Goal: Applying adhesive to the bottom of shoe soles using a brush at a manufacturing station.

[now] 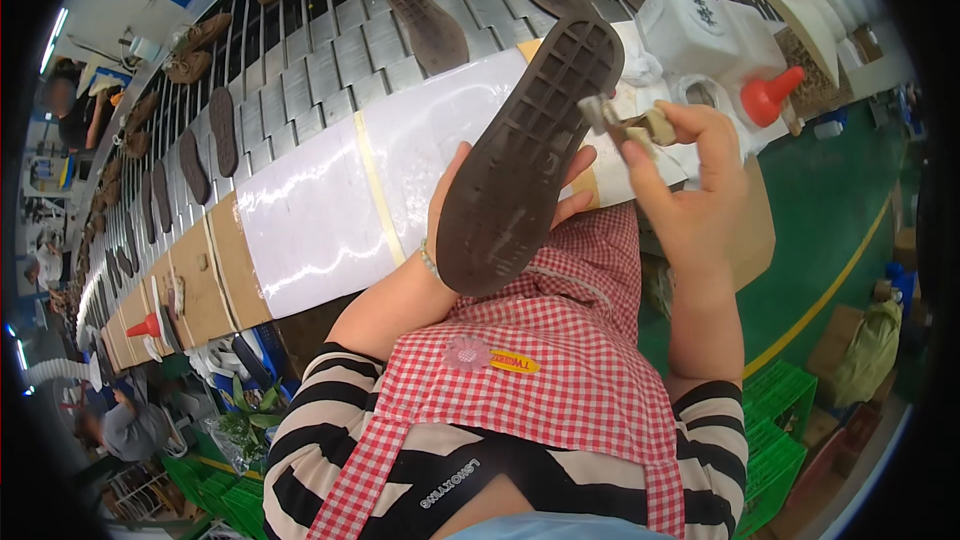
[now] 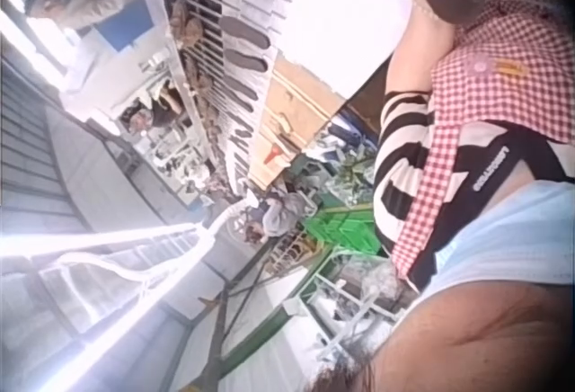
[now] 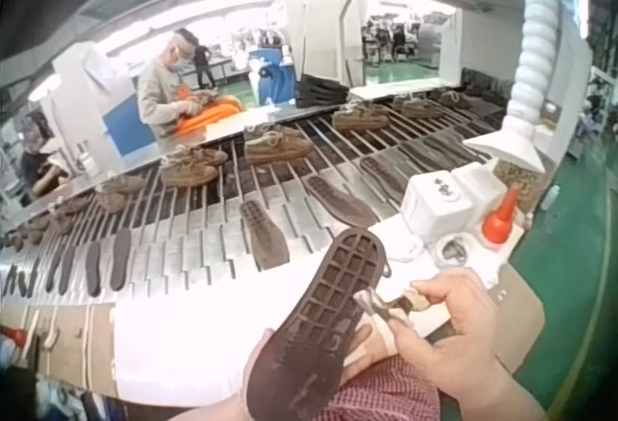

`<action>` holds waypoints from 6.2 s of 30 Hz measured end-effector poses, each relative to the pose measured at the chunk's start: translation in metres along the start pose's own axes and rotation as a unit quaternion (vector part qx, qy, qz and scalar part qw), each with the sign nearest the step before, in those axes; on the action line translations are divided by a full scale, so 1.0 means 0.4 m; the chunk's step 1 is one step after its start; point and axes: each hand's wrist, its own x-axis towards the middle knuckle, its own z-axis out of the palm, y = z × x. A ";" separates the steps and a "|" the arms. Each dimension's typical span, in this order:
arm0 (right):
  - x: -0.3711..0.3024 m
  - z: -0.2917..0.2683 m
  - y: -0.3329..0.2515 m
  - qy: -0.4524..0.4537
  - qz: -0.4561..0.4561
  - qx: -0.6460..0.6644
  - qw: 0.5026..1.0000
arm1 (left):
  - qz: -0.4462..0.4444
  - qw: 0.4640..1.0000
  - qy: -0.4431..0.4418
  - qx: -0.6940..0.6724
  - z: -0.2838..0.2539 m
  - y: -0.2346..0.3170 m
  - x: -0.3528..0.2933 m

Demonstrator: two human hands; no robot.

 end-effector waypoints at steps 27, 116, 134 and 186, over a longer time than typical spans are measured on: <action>-0.058 0.034 0.002 -0.067 0.028 0.031 0.997 | 0.202 0.968 0.147 0.021 -0.269 0.620 0.098; 0.005 0.044 -0.054 -0.223 -0.178 0.042 0.958 | -0.055 0.988 0.133 0.062 -0.047 0.012 -0.050; -0.009 0.030 -0.082 -0.342 -0.244 0.066 0.905 | -0.062 0.995 0.084 0.000 -0.085 0.017 -0.021; -0.004 -0.034 -0.011 -0.136 -0.032 -0.027 0.990 | -0.105 0.993 0.029 -0.035 -0.039 0.011 -0.040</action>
